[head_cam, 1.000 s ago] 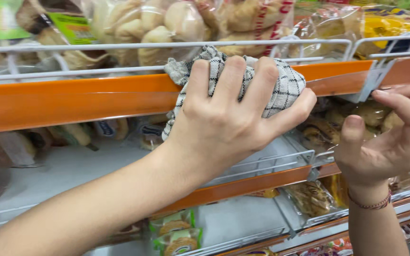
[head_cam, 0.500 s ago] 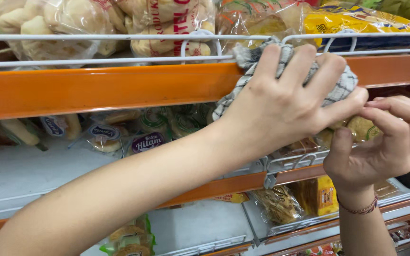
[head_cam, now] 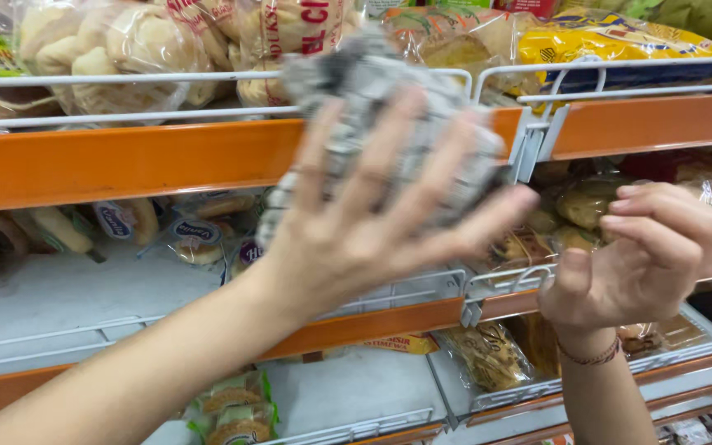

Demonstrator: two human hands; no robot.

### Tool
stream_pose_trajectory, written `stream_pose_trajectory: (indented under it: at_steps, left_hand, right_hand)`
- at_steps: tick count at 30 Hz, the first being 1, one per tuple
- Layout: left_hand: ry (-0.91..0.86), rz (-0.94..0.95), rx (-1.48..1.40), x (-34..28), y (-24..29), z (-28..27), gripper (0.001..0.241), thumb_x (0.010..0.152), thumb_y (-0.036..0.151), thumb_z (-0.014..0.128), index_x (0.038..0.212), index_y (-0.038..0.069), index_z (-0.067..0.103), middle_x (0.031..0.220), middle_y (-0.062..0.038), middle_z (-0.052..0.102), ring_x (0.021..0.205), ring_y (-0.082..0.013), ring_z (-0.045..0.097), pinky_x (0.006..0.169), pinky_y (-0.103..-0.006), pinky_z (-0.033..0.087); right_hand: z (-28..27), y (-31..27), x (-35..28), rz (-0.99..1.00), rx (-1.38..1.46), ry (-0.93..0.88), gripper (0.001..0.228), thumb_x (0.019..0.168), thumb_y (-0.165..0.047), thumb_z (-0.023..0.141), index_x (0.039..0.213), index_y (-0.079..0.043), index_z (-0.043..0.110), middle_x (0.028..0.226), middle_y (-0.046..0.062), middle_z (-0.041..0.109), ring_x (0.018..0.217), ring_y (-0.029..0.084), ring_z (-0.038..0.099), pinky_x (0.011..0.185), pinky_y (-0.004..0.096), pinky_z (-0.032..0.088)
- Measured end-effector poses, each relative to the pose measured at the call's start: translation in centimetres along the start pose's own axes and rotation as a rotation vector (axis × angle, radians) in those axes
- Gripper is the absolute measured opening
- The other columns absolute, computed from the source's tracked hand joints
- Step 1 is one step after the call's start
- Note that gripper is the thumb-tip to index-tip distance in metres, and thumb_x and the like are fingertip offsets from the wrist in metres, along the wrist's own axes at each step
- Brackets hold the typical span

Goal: The person wipes shelves with a cloth, selects bread packages and snacks from a box, and places them onto shelves, occasionally using a barcode scanner on the items.

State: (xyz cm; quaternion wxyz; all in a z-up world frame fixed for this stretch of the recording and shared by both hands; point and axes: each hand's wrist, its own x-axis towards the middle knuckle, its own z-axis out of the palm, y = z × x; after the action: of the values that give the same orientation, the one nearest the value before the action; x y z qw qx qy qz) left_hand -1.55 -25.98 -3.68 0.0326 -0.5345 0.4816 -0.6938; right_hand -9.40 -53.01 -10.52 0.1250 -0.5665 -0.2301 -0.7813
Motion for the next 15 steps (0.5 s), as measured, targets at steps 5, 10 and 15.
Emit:
stream_pose_trajectory:
  at_steps: [5, 10, 15]
  left_hand:
    - [-0.148, -0.099, -0.018, -2.5, -2.0, -0.5, 0.048, 0.117, 0.034, 0.049, 0.165, 0.036, 0.042, 0.163, -0.026, 0.040, 0.149, -0.0554, 0.035, 0.123, -0.0704, 0.019]
    - [-0.029, 0.008, -0.132, 2.0, 2.1, 5.6, 0.034, 0.120, 0.031, 0.047, 0.151, 0.019, 0.056, 0.161, -0.024, 0.040, 0.150, -0.0513, 0.035, 0.127, -0.0692, 0.020]
    - [-0.071, 0.056, -0.020, 3.7, 2.9, 4.9, 0.042, 0.106, 0.034, 0.056, 0.138, 0.008, 0.067, 0.155, -0.015, 0.050, 0.145, -0.0393, 0.046, 0.123, -0.0624, 0.031]
  right_hand:
    - [2.4, -1.9, 0.3, -0.014, 0.019, -0.048, 0.032, 0.100, -0.031, 0.068, 0.106, -0.002, 0.059, 0.109, 0.013, 0.055, 0.098, 0.028, 0.058, 0.085, 0.039, 0.050]
    - [3.8, -2.9, 0.5, -0.036, -0.002, -0.103, 0.030, 0.100, -0.030, 0.068, 0.107, -0.002, 0.059, 0.108, 0.014, 0.057, 0.099, 0.029, 0.058, 0.089, 0.043, 0.051]
    - [5.1, -4.3, 0.6, -0.034, -0.009, -0.129, 0.030, 0.102, -0.029, 0.071, 0.111, -0.003, 0.060, 0.110, 0.014, 0.056, 0.101, 0.028, 0.056, 0.087, 0.041, 0.048]
